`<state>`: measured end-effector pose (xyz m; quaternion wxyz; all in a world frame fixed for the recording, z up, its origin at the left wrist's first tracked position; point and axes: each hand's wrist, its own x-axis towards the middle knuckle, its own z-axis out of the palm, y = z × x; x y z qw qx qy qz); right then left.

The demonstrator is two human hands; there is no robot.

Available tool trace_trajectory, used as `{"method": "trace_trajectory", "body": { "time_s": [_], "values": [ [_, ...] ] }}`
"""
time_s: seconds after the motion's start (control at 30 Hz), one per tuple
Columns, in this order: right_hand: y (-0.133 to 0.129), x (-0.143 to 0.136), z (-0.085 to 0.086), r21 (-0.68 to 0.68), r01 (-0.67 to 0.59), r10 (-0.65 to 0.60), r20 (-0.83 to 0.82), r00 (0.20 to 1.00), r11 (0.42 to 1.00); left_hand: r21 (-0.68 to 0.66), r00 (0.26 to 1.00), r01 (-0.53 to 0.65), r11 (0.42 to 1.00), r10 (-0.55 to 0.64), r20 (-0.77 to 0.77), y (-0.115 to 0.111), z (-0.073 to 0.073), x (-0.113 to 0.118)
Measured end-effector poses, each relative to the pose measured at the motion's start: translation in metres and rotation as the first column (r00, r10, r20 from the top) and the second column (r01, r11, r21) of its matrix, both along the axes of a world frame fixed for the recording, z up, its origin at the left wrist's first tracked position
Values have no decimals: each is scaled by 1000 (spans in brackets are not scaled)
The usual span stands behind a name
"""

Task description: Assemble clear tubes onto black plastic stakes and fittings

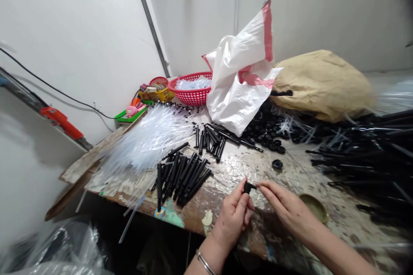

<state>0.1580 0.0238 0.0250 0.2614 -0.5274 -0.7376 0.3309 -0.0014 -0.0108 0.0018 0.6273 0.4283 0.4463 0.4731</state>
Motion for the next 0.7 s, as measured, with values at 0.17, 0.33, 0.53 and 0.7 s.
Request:
{"method": "trace_trajectory", "body": {
  "time_s": [0.17,0.33,0.53,0.7],
  "values": [
    [2,7,9,50,50,-51,21,998,998,231,913,-301,925,349,-209,7,23,-39],
    [34,8,21,124,-40,15,195,981,992,485,564,-359,797,600,-568,44,46,-119],
    [107,-23,15,94,26,-66,459,886,995,582,177,-223,782,620,-765,74,37,-167],
    [137,-47,-1,68,151,-163,559,813,986,701,-16,-148,698,707,-707,73,22,-160]
  ]
}}
